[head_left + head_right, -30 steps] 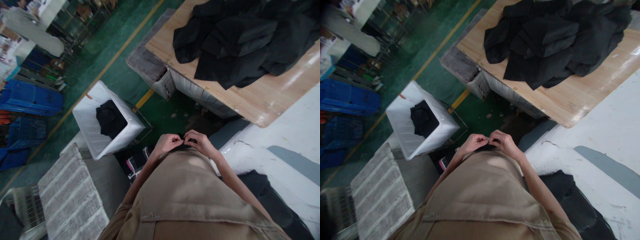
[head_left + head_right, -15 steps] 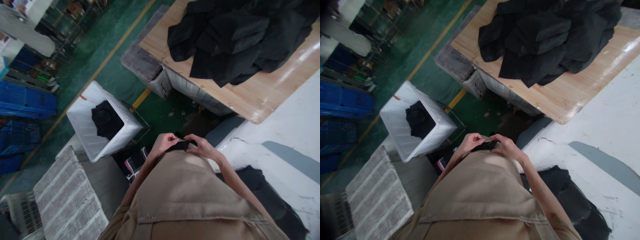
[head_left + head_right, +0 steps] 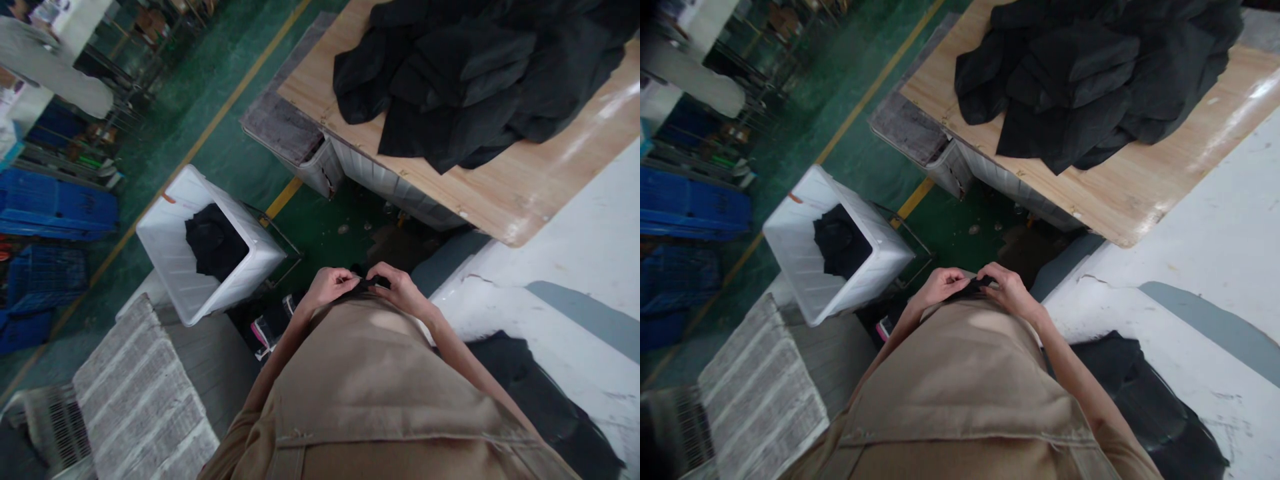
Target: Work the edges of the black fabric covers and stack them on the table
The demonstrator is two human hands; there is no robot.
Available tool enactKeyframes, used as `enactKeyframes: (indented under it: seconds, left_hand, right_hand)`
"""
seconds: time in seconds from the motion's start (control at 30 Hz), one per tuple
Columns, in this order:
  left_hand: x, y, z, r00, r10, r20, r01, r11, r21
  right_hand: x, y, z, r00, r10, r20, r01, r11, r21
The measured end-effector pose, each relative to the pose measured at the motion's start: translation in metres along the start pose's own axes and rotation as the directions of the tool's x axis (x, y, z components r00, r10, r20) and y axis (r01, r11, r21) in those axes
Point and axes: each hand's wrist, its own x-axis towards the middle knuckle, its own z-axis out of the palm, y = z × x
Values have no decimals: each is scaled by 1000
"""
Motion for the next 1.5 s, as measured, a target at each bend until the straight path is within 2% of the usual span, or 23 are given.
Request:
enactKeyframes:
  seconds: [0.1,0.23,0.43,0.53,0.7,0.83,1.03,1.5]
  left_hand:
    - [0,-3,2,999,22,-25,-20,997,80]
    - [0,-4,5,998,21,-54,-16,995,98]
    - [2,-2,4,994,-81,-70,70,987,-147]
    - [3,-4,3,992,-107,-65,93,975,-201]
    - [4,-8,3,991,-124,-48,110,969,-223]
    - [4,-9,1,991,-128,-44,115,968,-222]
    - [4,-11,1,991,-130,-23,122,965,-230]
    - [5,-10,0,994,-109,-33,101,977,-191]
  right_hand:
    - [1,3,2,1000,-1,19,1,1000,-1]
    - [4,4,7,999,37,7,-37,999,7]
    - [5,-1,-1,989,-60,134,42,990,136]
    - [5,-1,-6,974,-95,205,57,981,185]
    - [8,6,0,995,-1,97,-15,986,167]
    - [10,9,10,996,-30,78,19,990,139]
    - [12,8,20,998,15,-67,-5,988,152]
    - [14,12,25,990,100,-95,-74,966,247]
